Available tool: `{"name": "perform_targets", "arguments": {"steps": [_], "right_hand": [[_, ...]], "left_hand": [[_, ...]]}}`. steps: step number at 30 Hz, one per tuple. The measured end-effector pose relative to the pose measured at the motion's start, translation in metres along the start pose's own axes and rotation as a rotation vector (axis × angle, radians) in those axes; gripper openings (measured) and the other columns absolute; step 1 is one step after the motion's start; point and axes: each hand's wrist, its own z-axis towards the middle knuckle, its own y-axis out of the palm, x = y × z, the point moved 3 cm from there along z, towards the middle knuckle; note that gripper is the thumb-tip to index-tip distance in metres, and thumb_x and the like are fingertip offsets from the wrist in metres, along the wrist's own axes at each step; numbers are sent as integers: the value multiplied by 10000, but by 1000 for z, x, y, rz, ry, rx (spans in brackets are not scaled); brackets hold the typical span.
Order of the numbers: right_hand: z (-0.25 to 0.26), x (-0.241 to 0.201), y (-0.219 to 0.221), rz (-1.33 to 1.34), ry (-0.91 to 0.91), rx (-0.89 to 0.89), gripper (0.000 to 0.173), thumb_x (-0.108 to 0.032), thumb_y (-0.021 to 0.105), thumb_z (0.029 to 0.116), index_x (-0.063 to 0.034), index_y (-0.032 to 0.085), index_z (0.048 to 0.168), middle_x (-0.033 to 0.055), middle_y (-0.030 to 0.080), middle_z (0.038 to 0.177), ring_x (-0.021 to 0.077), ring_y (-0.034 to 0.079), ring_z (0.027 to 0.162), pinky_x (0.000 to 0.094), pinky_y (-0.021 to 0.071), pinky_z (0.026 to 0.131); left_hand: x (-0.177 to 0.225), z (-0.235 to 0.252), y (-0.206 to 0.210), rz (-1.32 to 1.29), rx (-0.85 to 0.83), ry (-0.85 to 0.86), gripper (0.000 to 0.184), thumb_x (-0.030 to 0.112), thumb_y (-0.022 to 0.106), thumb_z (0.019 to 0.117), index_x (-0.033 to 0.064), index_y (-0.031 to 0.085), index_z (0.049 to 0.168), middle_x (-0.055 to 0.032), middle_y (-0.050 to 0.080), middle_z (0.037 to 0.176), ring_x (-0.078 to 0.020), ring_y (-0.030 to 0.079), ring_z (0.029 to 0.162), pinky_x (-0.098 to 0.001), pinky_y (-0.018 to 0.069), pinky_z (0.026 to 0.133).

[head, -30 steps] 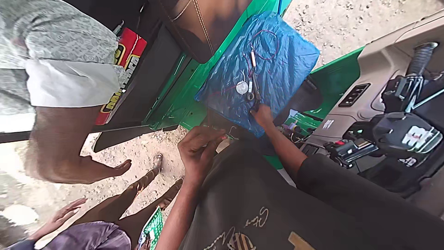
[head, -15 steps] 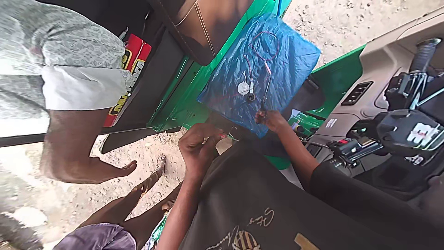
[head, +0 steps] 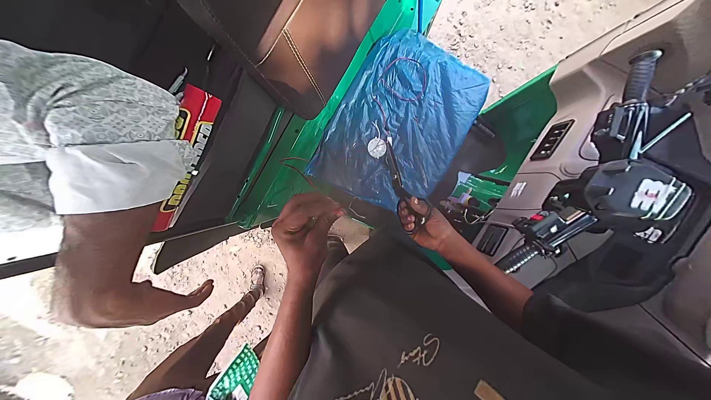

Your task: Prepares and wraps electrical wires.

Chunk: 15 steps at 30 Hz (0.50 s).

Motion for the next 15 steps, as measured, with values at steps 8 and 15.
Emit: {"name": "perform_targets", "arguments": {"steps": [8, 15], "right_hand": [[-13, -15, -2, -359, 132, 106, 865, -852, 337, 913, -63, 633, 1109, 97, 670, 946, 207, 683, 812, 363, 596, 754], [-42, -19, 22, -754, -92, -231, 557, -616, 672, 919, -73, 651, 1042, 26, 655, 865, 115, 646, 682, 253, 562, 590]], "left_hand": [[-4, 2, -1, 43, 12, -9, 126, 23, 809, 848, 68, 779, 962, -71, 710, 1082, -207, 690, 991, -361, 615, 852], [-7, 2, -8, 56, 51, -61, 125, 27, 816, 843, 69, 777, 954, -60, 715, 1059, -197, 683, 998, -348, 606, 858]]}}
